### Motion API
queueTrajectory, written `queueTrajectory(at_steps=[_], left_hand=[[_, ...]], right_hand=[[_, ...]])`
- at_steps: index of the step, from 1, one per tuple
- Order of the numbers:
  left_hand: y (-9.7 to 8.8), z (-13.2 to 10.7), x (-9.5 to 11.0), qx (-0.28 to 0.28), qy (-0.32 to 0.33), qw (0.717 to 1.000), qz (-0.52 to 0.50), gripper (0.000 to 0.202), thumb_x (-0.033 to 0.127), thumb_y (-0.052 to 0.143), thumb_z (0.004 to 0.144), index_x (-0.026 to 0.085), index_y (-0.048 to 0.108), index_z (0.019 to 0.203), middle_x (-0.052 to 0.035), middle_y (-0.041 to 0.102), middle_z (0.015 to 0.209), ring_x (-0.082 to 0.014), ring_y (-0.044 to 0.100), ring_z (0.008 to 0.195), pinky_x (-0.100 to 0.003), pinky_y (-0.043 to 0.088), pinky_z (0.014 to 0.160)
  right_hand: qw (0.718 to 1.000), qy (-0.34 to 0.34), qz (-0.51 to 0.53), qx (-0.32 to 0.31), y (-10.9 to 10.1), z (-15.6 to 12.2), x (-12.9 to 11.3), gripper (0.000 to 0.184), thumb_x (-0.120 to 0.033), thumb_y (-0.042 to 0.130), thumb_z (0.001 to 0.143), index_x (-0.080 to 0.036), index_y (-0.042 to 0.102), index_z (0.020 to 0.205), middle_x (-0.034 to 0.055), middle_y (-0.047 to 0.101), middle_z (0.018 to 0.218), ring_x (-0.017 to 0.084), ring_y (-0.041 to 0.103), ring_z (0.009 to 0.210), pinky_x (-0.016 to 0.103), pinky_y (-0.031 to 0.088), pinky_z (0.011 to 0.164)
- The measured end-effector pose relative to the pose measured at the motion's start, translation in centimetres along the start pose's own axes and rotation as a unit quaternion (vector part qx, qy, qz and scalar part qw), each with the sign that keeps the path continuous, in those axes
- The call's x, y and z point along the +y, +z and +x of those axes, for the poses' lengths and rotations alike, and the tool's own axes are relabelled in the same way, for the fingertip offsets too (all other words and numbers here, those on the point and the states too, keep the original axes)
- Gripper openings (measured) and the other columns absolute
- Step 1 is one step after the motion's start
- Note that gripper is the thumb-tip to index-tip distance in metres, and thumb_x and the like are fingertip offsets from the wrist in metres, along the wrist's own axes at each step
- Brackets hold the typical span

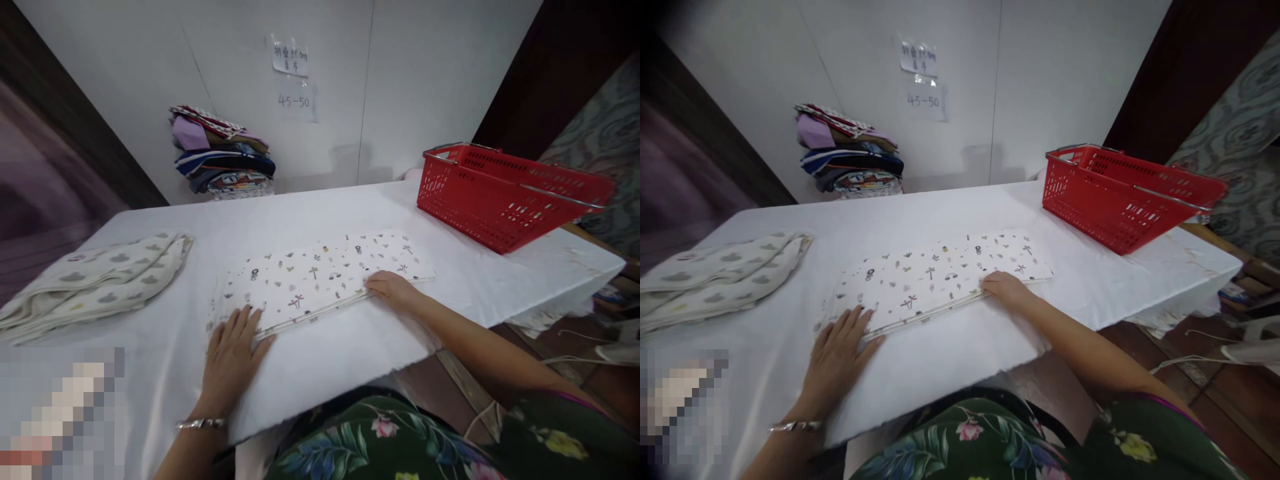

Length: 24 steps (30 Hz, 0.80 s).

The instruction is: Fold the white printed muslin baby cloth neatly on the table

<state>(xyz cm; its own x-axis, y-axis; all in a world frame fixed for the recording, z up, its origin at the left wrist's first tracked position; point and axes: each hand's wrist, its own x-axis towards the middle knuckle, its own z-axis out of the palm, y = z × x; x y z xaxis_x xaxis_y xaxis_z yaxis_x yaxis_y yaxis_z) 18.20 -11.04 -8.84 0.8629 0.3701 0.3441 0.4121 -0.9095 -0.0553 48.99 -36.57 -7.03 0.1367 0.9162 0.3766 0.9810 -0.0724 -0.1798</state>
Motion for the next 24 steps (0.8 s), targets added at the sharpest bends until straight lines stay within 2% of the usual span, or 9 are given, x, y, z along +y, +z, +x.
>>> queueTrajectory(at_steps=[3,8,12,16,24], left_hand=[[0.0,0.0,0.0,0.000,-0.001,1.000,-0.001,0.058,0.049,0.037,0.085,0.015,0.041,0.131,-0.0133,0.042,0.138,-0.0284,0.034,0.129,-0.045,0.024,0.105],[0.2,-0.1,-0.3,-0.005,-0.003,1.000,-0.003,0.059,0.049,0.039,0.084,0.016,0.040,0.132,-0.0131,0.040,0.139,-0.0285,0.033,0.129,-0.046,0.023,0.105],[0.4,-0.1,-0.3,-0.012,-0.004,1.000,-0.002,0.059,0.048,0.039,0.084,0.016,0.038,0.133,-0.0127,0.040,0.139,-0.0280,0.032,0.130,-0.045,0.023,0.105],[0.4,-0.1,-0.3,-0.006,-0.001,1.000,-0.006,0.059,0.048,0.039,0.084,0.016,0.038,0.134,-0.0129,0.040,0.139,-0.0281,0.031,0.130,-0.045,0.023,0.105],[0.2,-0.1,-0.1,-0.003,-0.003,1.000,-0.011,0.059,0.048,0.039,0.084,0.015,0.040,0.133,-0.0133,0.041,0.138,-0.0287,0.033,0.129,-0.045,0.023,0.105]], right_hand=[[1.000,0.025,-0.009,0.017,0.1,-0.1,0.0,0.026,-0.024,0.042,0.091,-0.018,0.066,0.095,0.0079,0.065,0.095,0.019,0.057,0.089,0.031,0.049,0.077],[0.998,-0.026,-0.058,0.014,0.8,-0.7,0.2,0.025,-0.018,0.041,0.090,-0.017,0.065,0.098,0.0085,0.065,0.096,0.019,0.056,0.090,0.034,0.046,0.078],[0.998,-0.027,-0.058,0.007,0.8,-1.1,0.0,0.024,-0.021,0.042,0.090,-0.019,0.063,0.102,0.0078,0.063,0.100,0.019,0.054,0.094,0.035,0.045,0.081],[0.997,-0.036,-0.060,-0.010,0.4,-1.2,0.0,0.024,-0.025,0.045,0.090,-0.018,0.062,0.105,0.0085,0.062,0.105,0.020,0.054,0.097,0.037,0.045,0.083],[0.992,-0.044,-0.098,-0.061,0.1,-0.9,0.2,0.031,-0.014,0.041,0.088,-0.017,0.059,0.112,0.0086,0.061,0.112,0.021,0.052,0.103,0.039,0.043,0.088]])
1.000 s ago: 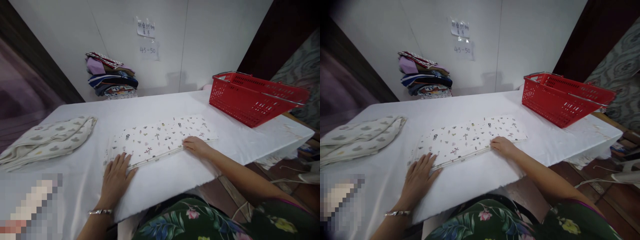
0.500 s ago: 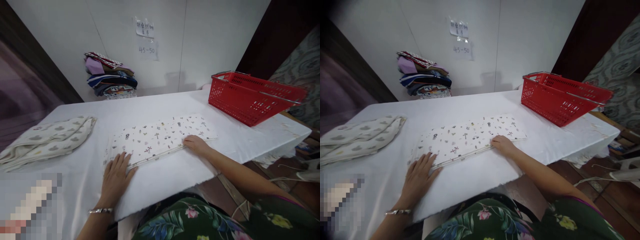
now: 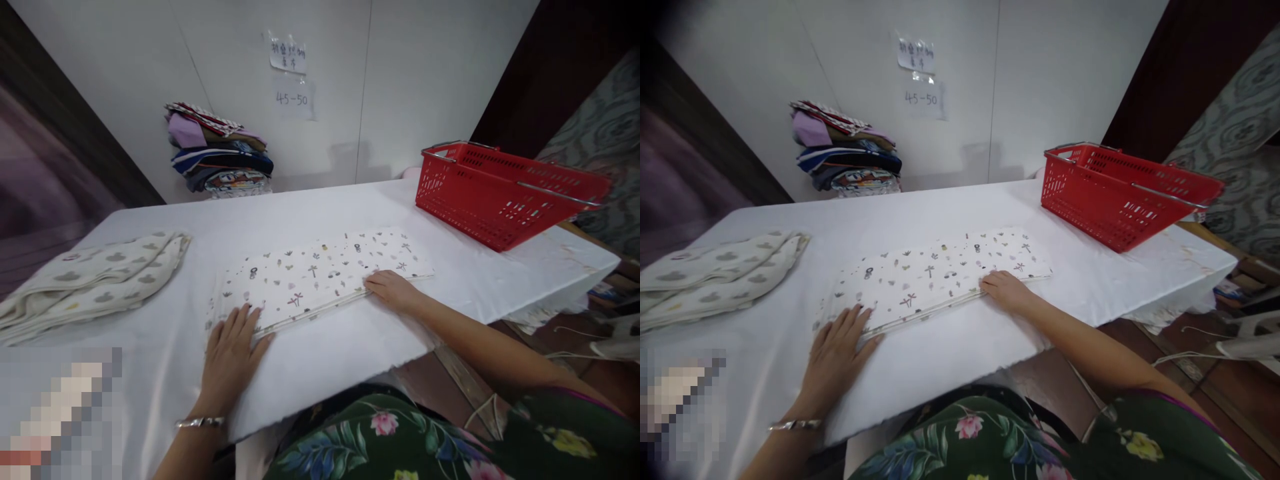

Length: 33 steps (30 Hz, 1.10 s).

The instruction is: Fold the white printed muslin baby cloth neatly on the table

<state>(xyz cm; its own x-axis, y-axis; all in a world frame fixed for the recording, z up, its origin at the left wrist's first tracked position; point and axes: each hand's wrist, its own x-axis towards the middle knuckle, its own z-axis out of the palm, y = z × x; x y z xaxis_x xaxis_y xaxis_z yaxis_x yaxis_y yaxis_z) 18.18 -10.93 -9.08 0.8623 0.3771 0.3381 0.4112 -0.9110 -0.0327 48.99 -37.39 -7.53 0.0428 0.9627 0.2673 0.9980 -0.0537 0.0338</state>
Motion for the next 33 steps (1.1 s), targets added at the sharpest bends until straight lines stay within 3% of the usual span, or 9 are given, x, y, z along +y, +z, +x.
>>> queueTrajectory(at_steps=[11,19,24,33], left_hand=[[-0.2,0.0,-0.1,-0.009,-0.004,1.000,-0.014,0.059,0.048,0.040,0.084,0.016,0.039,0.133,-0.0130,0.041,0.138,-0.0283,0.032,0.130,-0.046,0.023,0.105],[-0.1,0.1,-0.1,-0.009,0.002,1.000,-0.002,0.059,0.049,0.039,0.084,0.016,0.038,0.133,-0.0137,0.039,0.139,-0.0290,0.031,0.130,-0.046,0.023,0.105],[-0.2,0.1,0.0,-0.007,-0.001,1.000,-0.017,0.058,0.048,0.040,0.084,0.017,0.039,0.133,-0.0132,0.040,0.139,-0.0289,0.032,0.130,-0.047,0.024,0.105],[-0.4,0.1,0.2,-0.004,-0.007,0.999,-0.038,0.059,0.048,0.041,0.083,0.017,0.038,0.133,-0.0130,0.039,0.140,-0.0286,0.031,0.131,-0.046,0.022,0.106]], right_hand=[[0.995,0.082,0.026,0.045,0.0,0.4,0.7,0.028,-0.016,0.040,0.088,-0.018,0.062,0.106,0.0081,0.066,0.102,0.019,0.060,0.092,0.035,0.047,0.081],[0.998,0.002,-0.003,0.057,0.3,-0.5,0.3,0.022,-0.016,0.045,0.087,-0.020,0.066,0.090,0.0063,0.062,0.112,0.020,0.054,0.104,0.036,0.044,0.086],[0.997,0.004,-0.024,0.068,0.3,-0.3,0.2,0.024,-0.020,0.043,0.090,-0.021,0.067,0.089,0.0057,0.062,0.111,0.021,0.051,0.106,0.037,0.043,0.087],[0.999,0.009,-0.029,0.035,0.0,0.2,-0.3,0.022,-0.021,0.045,0.090,-0.019,0.067,0.086,0.0072,0.059,0.113,0.021,0.050,0.104,0.037,0.040,0.085]])
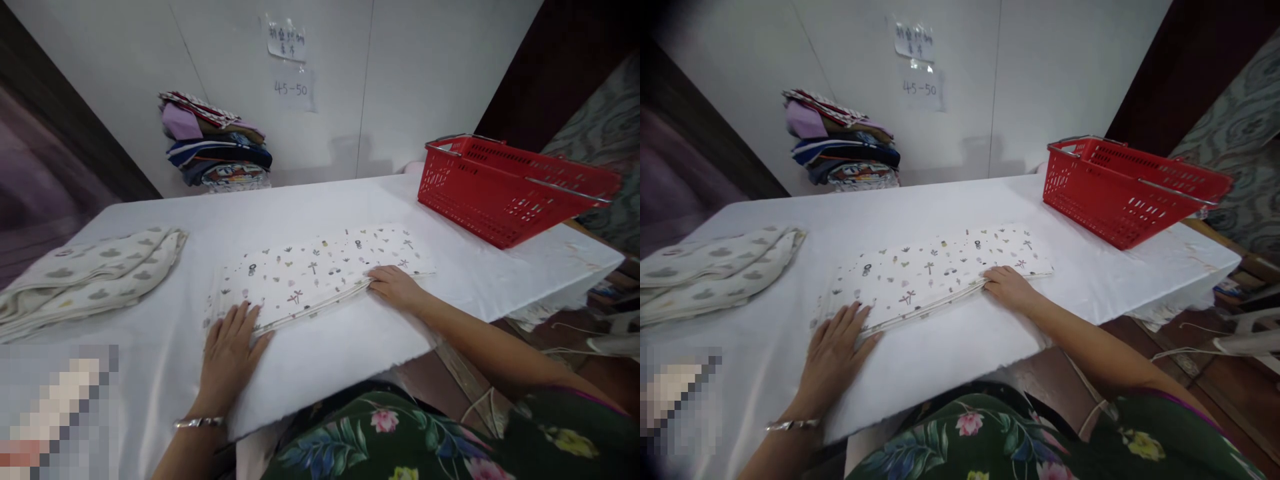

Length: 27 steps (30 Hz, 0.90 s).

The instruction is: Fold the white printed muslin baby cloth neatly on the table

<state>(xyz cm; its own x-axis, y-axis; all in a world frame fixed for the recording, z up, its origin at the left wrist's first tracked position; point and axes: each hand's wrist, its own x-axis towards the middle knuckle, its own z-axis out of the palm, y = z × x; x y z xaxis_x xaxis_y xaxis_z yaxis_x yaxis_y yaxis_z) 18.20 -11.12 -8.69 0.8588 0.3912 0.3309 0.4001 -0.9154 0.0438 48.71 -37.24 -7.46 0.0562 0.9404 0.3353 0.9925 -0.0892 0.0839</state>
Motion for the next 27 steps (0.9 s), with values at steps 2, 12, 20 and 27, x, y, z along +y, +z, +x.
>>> queueTrajectory(at_steps=[2,12,20,27], left_hand=[[0.0,0.0,0.0,-0.002,0.000,1.000,0.001,0.058,0.047,0.042,0.083,0.016,0.039,0.133,-0.0133,0.039,0.140,-0.0286,0.031,0.131,-0.046,0.022,0.106],[-0.1,0.0,0.3,-0.010,-0.014,1.000,0.005,0.057,0.048,0.043,0.083,0.018,0.040,0.132,-0.0127,0.040,0.139,-0.0280,0.033,0.130,-0.046,0.022,0.106],[-0.7,0.0,0.5,-0.001,-0.019,1.000,-0.006,0.058,0.047,0.044,0.082,0.019,0.040,0.132,-0.0127,0.035,0.142,-0.0274,0.032,0.130,-0.045,0.024,0.106],[-0.5,-0.2,0.0,-0.015,0.001,1.000,0.000,0.053,0.046,0.045,0.083,0.019,0.045,0.129,-0.0128,0.041,0.138,-0.0279,0.035,0.129,-0.046,0.024,0.105]], right_hand=[[1.000,0.003,-0.009,-0.004,0.3,0.2,0.0,0.024,-0.020,0.044,0.090,-0.018,0.066,0.083,0.0076,0.060,0.112,0.021,0.051,0.102,0.038,0.040,0.084],[0.996,-0.060,0.063,-0.023,-1.1,-1.0,0.9,0.023,-0.017,0.038,0.091,-0.018,0.061,0.089,0.0088,0.058,0.114,0.020,0.049,0.103,0.040,0.041,0.087],[0.999,-0.028,0.044,-0.014,-0.2,-1.5,0.3,0.020,-0.016,0.041,0.090,-0.018,0.060,0.089,0.0078,0.056,0.119,0.021,0.046,0.108,0.040,0.040,0.091],[0.998,-0.020,0.060,0.000,-0.1,-2.0,0.0,0.021,-0.018,0.040,0.090,-0.016,0.061,0.089,0.0103,0.057,0.117,0.022,0.048,0.108,0.043,0.042,0.089]])
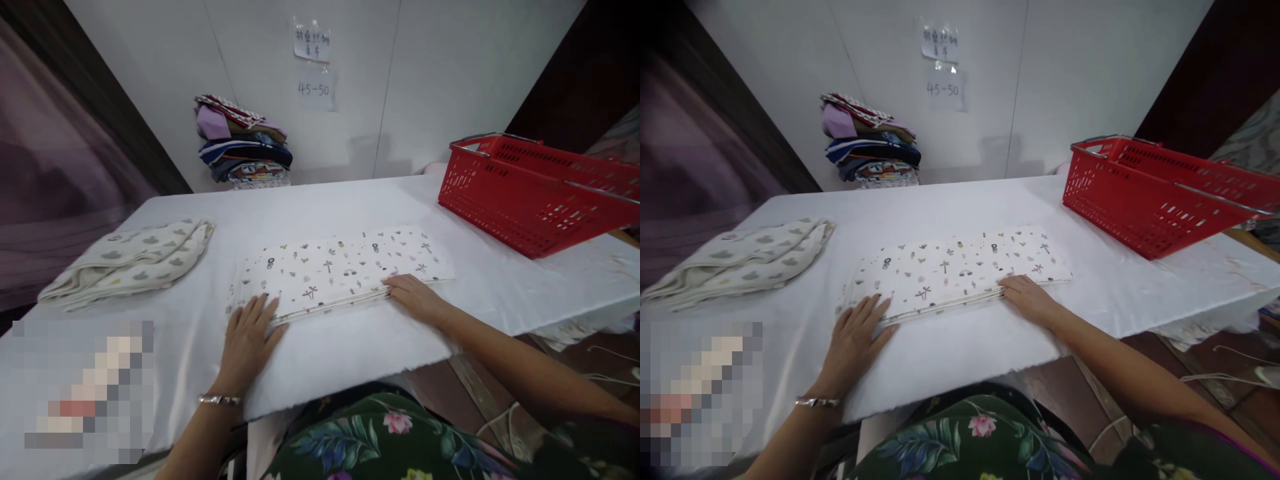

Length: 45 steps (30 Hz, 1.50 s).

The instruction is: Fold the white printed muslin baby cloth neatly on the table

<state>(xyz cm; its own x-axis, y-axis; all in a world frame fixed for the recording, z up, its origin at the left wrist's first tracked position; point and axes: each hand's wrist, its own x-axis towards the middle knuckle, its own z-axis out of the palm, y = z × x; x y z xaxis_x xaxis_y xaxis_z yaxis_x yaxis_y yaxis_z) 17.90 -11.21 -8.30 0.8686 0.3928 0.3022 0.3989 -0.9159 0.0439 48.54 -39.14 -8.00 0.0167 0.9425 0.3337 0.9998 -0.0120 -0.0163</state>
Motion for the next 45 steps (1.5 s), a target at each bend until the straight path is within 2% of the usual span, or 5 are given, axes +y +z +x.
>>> queueTrajectory(at_steps=[13,30,33,37,45], left_hand=[[0.0,3.6,5.0,0.003,0.139,0.990,-0.011,0.059,0.052,0.041,0.083,0.021,0.040,0.133,-0.0103,0.036,0.142,-0.0293,0.031,0.131,-0.051,0.022,0.106],[3.5,4.2,3.4,0.050,0.185,0.982,-0.007,0.062,0.053,0.042,0.080,0.023,0.038,0.135,-0.0058,0.040,0.140,-0.0270,0.032,0.130,-0.047,0.017,0.107],[3.7,4.2,3.5,0.038,0.172,0.984,-0.014,0.061,0.053,0.039,0.080,0.023,0.041,0.133,-0.0050,0.039,0.140,-0.0262,0.031,0.131,-0.047,0.016,0.108],[3.9,4.2,3.6,0.039,0.162,0.986,-0.026,0.061,0.052,0.039,0.080,0.022,0.043,0.132,-0.0051,0.040,0.140,-0.0256,0.031,0.131,-0.046,0.015,0.108],[3.9,4.2,3.5,0.049,0.164,0.984,-0.045,0.061,0.049,0.042,0.079,0.024,0.039,0.134,-0.0052,0.041,0.139,-0.0259,0.033,0.130,-0.046,0.015,0.109]], right_hand=[[0.999,0.024,0.005,0.029,0.3,0.3,-0.9,0.021,-0.015,0.038,0.090,-0.015,0.059,0.087,0.0115,0.057,0.114,0.022,0.050,0.104,0.043,0.043,0.087],[0.987,0.153,0.014,0.051,-2.5,-2.9,0.0,0.022,-0.022,0.041,0.088,-0.021,0.056,0.103,0.0078,0.049,0.130,0.020,0.038,0.123,0.043,0.027,0.105],[0.932,0.336,0.040,0.131,-3.9,-5.3,2.9,0.019,-0.023,0.044,0.085,-0.019,0.060,0.094,0.0098,0.059,0.113,0.021,0.050,0.109,0.039,0.039,0.095],[0.784,0.599,0.147,0.073,-4.9,-7.1,7.0,0.023,-0.033,0.048,0.082,-0.016,0.063,0.077,0.0043,0.064,0.073,0.016,0.058,0.070,0.028,0.046,0.067],[0.728,0.644,0.235,-0.019,-5.5,-5.2,9.5,0.018,-0.030,0.064,0.070,-0.013,0.059,0.065,-0.0034,0.047,0.042,0.008,0.043,0.041,0.018,0.032,0.041]])
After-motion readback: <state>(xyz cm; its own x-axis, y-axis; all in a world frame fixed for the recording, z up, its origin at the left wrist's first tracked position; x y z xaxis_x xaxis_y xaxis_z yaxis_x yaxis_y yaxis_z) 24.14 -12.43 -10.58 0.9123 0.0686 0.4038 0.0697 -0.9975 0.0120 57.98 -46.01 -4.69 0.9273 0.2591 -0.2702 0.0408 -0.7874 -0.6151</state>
